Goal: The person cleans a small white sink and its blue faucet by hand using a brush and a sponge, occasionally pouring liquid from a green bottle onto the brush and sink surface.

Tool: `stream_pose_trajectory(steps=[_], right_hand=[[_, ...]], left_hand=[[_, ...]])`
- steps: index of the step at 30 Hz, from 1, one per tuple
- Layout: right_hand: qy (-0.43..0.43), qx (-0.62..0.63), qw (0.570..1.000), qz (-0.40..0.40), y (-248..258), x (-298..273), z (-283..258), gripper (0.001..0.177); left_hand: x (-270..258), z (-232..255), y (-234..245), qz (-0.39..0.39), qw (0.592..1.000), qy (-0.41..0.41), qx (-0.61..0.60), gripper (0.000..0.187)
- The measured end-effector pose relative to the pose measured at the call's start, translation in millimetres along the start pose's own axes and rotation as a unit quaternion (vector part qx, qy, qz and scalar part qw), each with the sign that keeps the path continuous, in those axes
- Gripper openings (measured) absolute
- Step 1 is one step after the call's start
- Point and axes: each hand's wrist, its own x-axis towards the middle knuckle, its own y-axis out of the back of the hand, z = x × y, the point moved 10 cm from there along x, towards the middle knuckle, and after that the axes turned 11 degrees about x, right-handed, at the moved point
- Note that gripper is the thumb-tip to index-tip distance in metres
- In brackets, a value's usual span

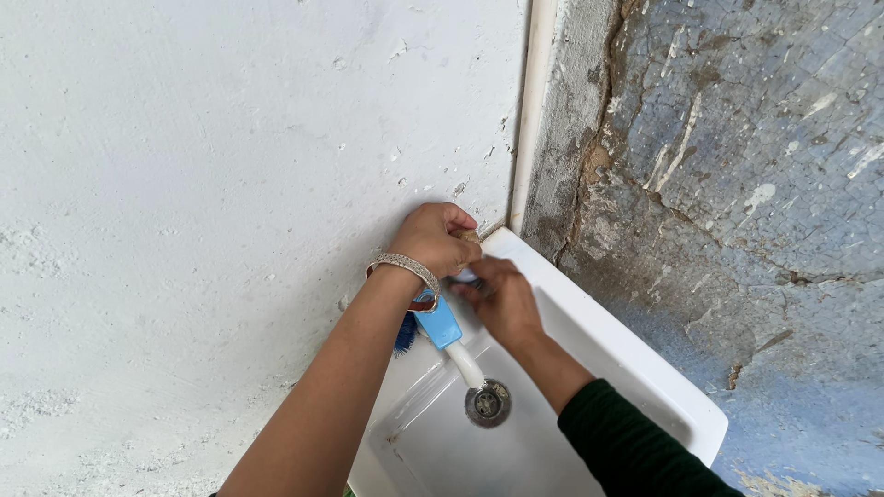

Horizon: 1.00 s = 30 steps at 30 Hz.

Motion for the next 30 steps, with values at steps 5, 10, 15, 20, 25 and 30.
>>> stream_pose_trajectory(steps=[5, 10, 15, 20, 25, 30], right_hand=[[-0.034, -0.02, 0.991, 0.124, 69, 27, 22, 0.054], [0.045, -0.061, 0.997, -0.034, 15, -15, -7, 0.044], [-0.049, -0.041, 0.993, 0.094, 73, 18, 23, 0.051], [0.097, -0.02, 0.995, 0.008, 27, -43, -19, 0.049], [0.017, -0.056, 0.992, 0.109, 82, -16, 10, 0.054], [0.12, -0.053, 0.99, 0.05, 36, -59, -25, 0.058]], left_hand=[[-4, -7, -5, 0.002, 1.0, 0.021, 0.022, 0.036], [5, -8, -18, -0.029, 0.999, 0.005, -0.027, 0.036], [5, -16, -25, -0.049, 0.996, 0.042, -0.066, 0.039], [15, -23, -36, -0.08, 0.987, 0.048, -0.131, 0.045], [14, -27, -33, -0.083, 0.989, 0.045, -0.116, 0.042], [18, -27, -43, -0.09, 0.987, 0.048, -0.121, 0.043]])
